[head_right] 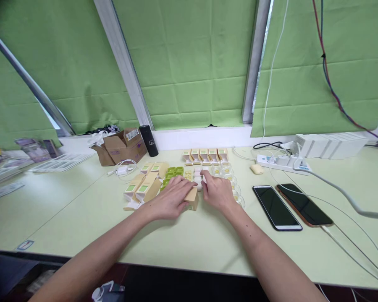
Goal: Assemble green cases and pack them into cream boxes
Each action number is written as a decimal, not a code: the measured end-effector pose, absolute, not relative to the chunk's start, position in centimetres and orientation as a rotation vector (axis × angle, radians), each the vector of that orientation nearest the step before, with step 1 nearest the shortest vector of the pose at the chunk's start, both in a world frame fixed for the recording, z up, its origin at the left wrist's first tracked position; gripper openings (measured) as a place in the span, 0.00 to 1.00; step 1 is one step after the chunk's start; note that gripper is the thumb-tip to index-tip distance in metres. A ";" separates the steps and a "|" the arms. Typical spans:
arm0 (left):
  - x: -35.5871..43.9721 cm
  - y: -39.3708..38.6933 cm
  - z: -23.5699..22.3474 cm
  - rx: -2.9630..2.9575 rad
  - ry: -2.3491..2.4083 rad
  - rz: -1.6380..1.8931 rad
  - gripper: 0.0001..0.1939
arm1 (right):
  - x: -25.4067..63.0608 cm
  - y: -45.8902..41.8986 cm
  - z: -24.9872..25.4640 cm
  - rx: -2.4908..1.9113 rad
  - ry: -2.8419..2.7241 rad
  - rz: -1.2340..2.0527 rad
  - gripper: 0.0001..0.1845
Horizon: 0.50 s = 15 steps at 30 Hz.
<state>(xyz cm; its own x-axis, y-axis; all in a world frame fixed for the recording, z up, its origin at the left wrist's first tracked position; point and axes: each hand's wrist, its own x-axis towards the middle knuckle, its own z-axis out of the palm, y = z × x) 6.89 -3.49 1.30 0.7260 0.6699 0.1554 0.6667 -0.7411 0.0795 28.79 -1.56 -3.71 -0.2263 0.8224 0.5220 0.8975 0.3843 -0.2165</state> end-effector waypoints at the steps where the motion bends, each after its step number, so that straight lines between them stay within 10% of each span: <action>1: 6.7 -3.2 1.9 2.908 1.128 0.249 0.29 | 28.8 -1.5 -3.7 -1.474 -2.083 -0.176 0.18; 15: 3.0 13.6 5.2 2.798 1.898 0.319 0.28 | 28.1 -2.0 -4.1 -1.444 -2.146 -0.187 0.19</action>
<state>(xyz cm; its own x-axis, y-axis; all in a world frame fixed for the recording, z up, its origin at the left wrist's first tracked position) 2.99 13.62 5.20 0.3680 0.8826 0.2927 0.9298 -0.3533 -0.1036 28.05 -1.96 -4.06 -0.2790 0.8164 0.5056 0.8916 0.4158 -0.1795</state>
